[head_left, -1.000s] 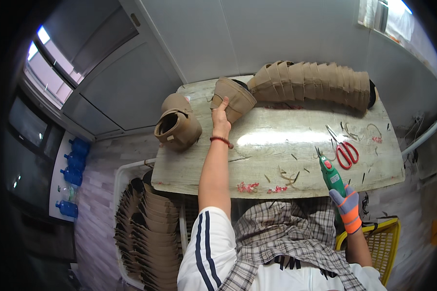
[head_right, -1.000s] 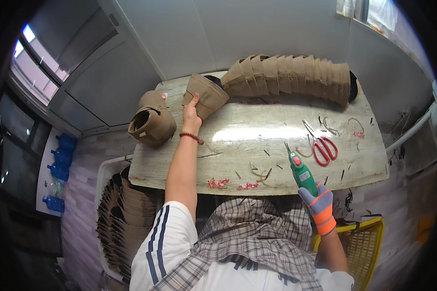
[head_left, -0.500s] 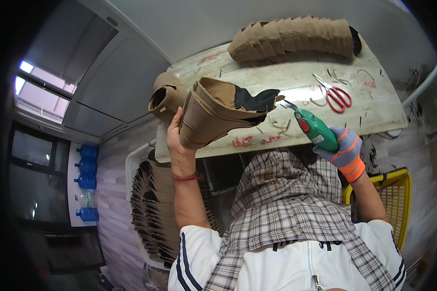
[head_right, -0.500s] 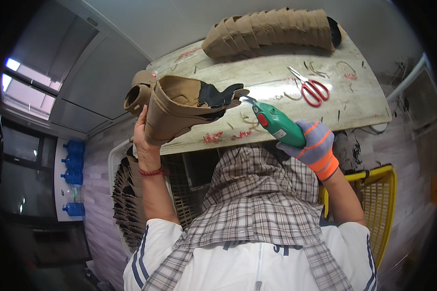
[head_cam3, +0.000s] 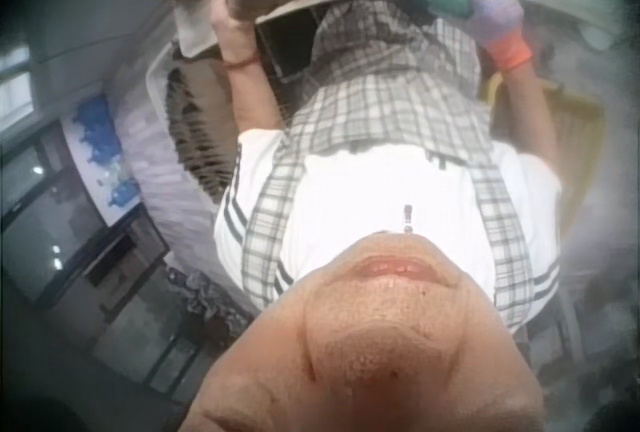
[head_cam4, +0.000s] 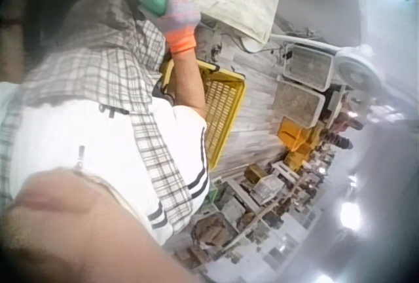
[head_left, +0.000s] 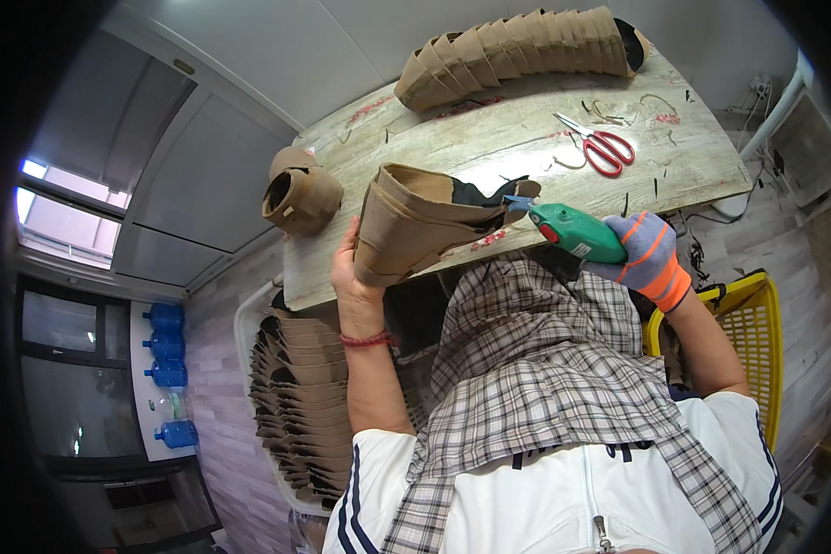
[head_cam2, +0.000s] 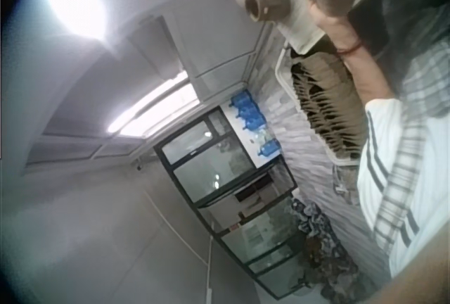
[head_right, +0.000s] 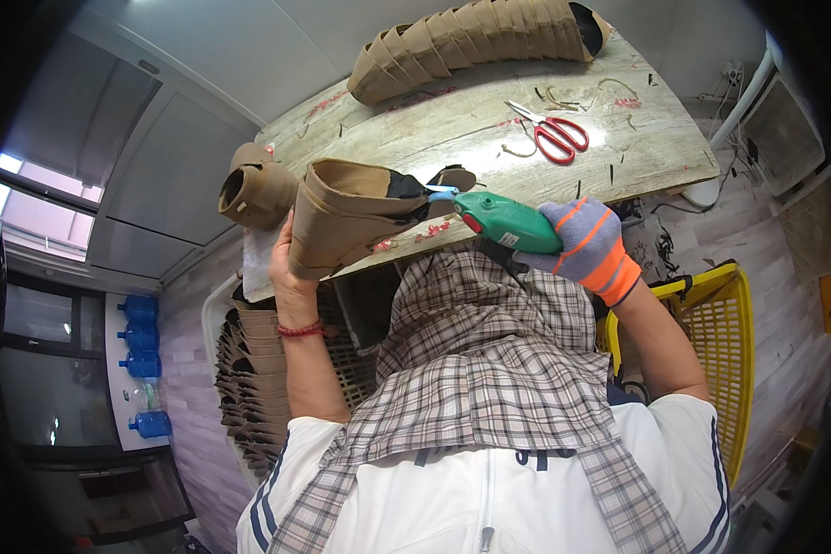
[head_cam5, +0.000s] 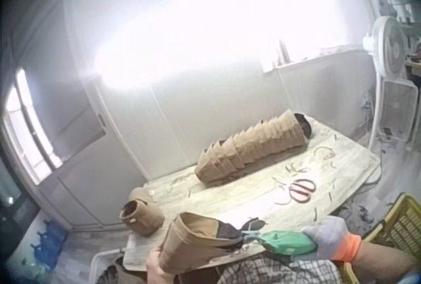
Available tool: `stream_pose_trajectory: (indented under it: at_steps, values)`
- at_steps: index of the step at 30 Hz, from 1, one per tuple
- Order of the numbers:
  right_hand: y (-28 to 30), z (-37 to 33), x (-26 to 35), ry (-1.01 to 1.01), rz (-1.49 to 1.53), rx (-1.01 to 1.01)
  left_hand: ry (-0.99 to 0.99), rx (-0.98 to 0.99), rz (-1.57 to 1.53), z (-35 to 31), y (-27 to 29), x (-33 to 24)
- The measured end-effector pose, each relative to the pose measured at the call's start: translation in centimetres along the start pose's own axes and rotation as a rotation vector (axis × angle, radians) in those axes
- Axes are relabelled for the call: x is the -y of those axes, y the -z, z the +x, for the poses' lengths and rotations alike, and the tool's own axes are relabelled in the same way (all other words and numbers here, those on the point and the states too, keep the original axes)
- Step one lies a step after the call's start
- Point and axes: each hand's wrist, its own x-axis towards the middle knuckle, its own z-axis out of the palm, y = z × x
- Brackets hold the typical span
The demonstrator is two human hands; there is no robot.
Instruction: The person trims the edges of stacked cardboard boot-shaped items using scissors and a rotary tool. They handle the items one at a time, rotating them to access different sides, and place finished pieces on the table.
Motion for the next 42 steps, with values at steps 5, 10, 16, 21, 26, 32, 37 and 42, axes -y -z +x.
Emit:
stream_pose_trajectory:
  at_steps: [5,10,16,21,26,32,37,42]
  values:
    - [0.1,0.4,0.6,0.008,0.054,0.007,0.046,0.054,0.044,0.1,0.2,0.2]
    - [0.1,0.5,1.3,-0.012,0.114,-0.008,0.073,0.074,-0.013,0.6,0.3,0.7]
    - [-0.2,0.9,2.5,-0.034,0.161,-0.013,-0.02,-0.025,0.108,0.7,0.1,1.4]
    - [-1.0,0.8,3.9,-0.218,0.388,0.029,-0.196,-0.012,0.293,-0.4,-1.7,5.0]
    - [-1.7,0.7,4.9,-0.581,0.719,0.08,-0.456,0.046,0.703,-1.5,-1.2,8.1]
    - [-2.6,0.7,4.2,-0.637,0.642,0.107,-0.635,0.003,0.948,-1.2,1.4,9.2]
    - [-3.0,0.9,4.0,-0.679,0.567,0.168,-0.645,-0.008,1.024,-1.1,1.1,9.8]
    - [-2.7,1.2,3.9,-0.773,0.633,0.183,-0.823,-0.105,1.897,1.8,0.9,6.5]
